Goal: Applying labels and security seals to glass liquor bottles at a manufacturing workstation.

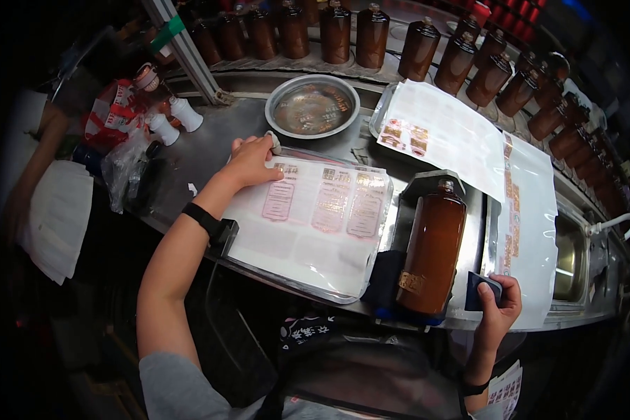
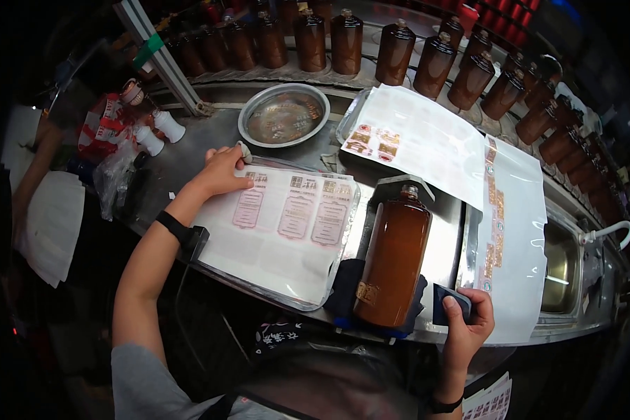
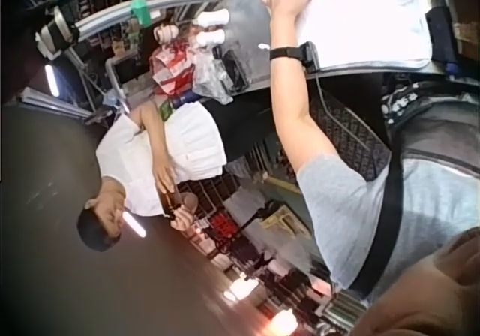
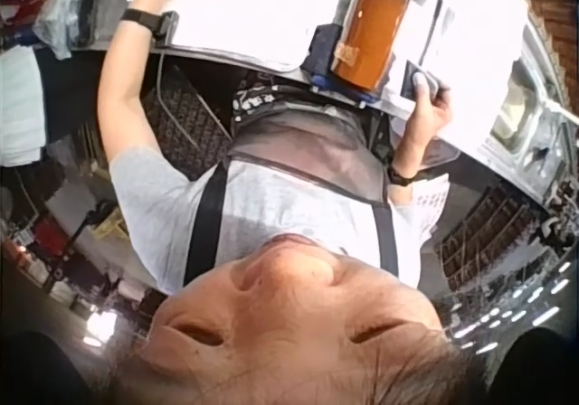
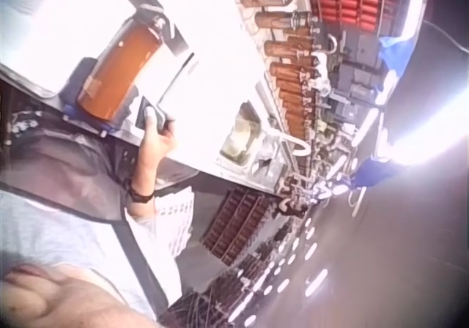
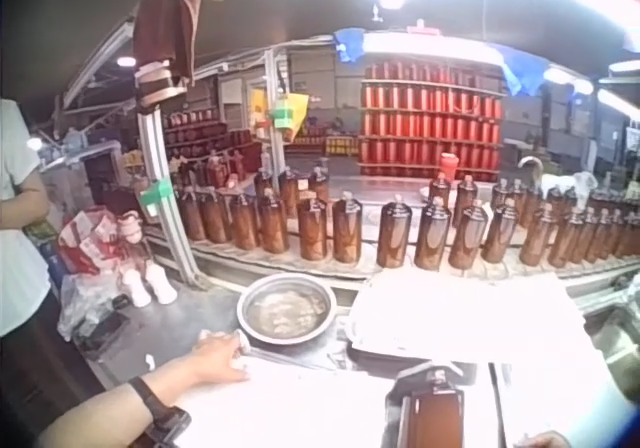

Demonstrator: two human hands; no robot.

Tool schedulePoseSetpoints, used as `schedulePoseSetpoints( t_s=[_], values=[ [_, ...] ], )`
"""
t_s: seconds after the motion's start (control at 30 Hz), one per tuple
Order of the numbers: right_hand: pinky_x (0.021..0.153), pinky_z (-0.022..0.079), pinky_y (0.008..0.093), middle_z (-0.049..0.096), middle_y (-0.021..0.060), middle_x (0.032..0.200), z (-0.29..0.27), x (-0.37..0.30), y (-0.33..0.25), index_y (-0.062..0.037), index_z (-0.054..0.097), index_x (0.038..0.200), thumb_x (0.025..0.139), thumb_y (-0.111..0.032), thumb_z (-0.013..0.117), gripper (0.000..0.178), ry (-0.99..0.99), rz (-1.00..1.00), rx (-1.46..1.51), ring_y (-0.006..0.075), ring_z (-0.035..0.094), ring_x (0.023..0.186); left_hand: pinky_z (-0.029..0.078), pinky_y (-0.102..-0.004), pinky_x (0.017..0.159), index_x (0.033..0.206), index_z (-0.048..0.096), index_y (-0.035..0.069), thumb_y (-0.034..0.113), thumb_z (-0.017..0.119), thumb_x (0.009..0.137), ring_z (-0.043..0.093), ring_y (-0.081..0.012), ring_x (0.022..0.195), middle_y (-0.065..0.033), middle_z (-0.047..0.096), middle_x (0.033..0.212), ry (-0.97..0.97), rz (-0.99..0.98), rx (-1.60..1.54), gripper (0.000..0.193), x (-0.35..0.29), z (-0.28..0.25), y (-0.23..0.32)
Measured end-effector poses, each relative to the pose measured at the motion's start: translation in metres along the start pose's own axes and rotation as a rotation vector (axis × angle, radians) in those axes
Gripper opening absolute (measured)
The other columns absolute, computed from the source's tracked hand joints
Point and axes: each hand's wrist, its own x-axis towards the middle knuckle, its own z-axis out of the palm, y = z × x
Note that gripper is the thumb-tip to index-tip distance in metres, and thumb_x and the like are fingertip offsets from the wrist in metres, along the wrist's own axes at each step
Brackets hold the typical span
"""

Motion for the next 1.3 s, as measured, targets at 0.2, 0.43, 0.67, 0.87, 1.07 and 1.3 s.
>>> schedulePoseSetpoints(
  t_s=[0.2,0.43,0.67,0.87,1.07,1.3],
  values=[
    [0.074,0.046,0.0204,0.057,-0.0005,0.088,0.002,0.0,-0.001,-0.0023,0.061,0.094,0.084,-0.006,0.077,0.02,0.005,0.026,0.006,0.0072,0.055,0.08,0.031,-0.0388,0.091,0.098,0.062,0.011,0.031,0.083,0.06,0.057,-0.0221,0.1,-0.0031,0.063,0.095,0.057,0.003,-0.022,0.048,0.002,0.0,0.001],
    [0.077,0.045,0.021,0.059,-0.0001,0.09,0.004,0.001,-0.005,-0.0019,0.062,0.096,0.083,-0.006,0.078,0.02,0.014,0.017,-0.014,0.0078,0.055,0.083,0.034,-0.0372,0.087,0.091,0.065,0.011,0.016,0.08,0.063,0.061,-0.02,0.076,0.0001,0.06,0.071,0.105,0.015,-0.163,0.031,0.011,0.008,-0.007],
    [0.081,0.046,0.0197,0.063,0.0016,0.1,0.002,0.008,-0.006,0.001,0.063,0.111,0.091,-0.006,0.067,0.022,-0.097,0.142,0.264,0.0051,0.058,0.091,0.046,-0.0265,0.068,0.086,0.067,0.006,0.003,0.077,0.07,0.058,-0.0114,0.061,-0.0004,0.059,0.064,0.341,0.091,-0.118,0.019,0.016,0.024,-0.017],
    [0.076,0.043,0.0198,0.061,0.0002,0.096,-0.004,0.007,-0.01,0.0002,0.064,0.104,0.087,-0.006,0.065,0.019,-0.219,0.249,0.244,0.0047,0.054,0.083,0.05,-0.0295,0.072,0.098,0.069,0.005,0.0,0.069,0.078,0.065,-0.0125,0.075,-0.0043,0.068,0.08,0.354,0.005,-0.454,0.02,-0.008,0.014,0.001],
    [0.067,0.047,0.0281,0.056,0.0094,0.1,0.016,-0.01,-0.023,-0.0045,0.057,0.133,0.063,-0.017,0.086,0.077,-0.4,-0.412,-0.415,0.0205,0.058,0.085,0.05,-0.0279,0.071,0.106,0.066,0.001,0.0,0.066,0.086,0.063,-0.0154,0.074,-0.0077,0.067,0.087,0.538,0.168,-0.305,0.02,-0.062,-0.011,0.034],
    [0.063,0.053,0.0336,0.056,0.0131,0.115,0.029,-0.004,-0.008,-0.0091,0.056,0.138,0.059,-0.003,0.081,0.083,-0.419,-0.678,-0.527,0.0228,0.063,0.076,0.051,-0.0339,0.073,0.103,0.066,-0.002,-0.004,0.072,0.082,0.066,-0.0251,0.081,-0.0124,0.068,0.09,0.655,0.402,-0.146,0.022,-0.119,-0.042,0.114]
  ],
)
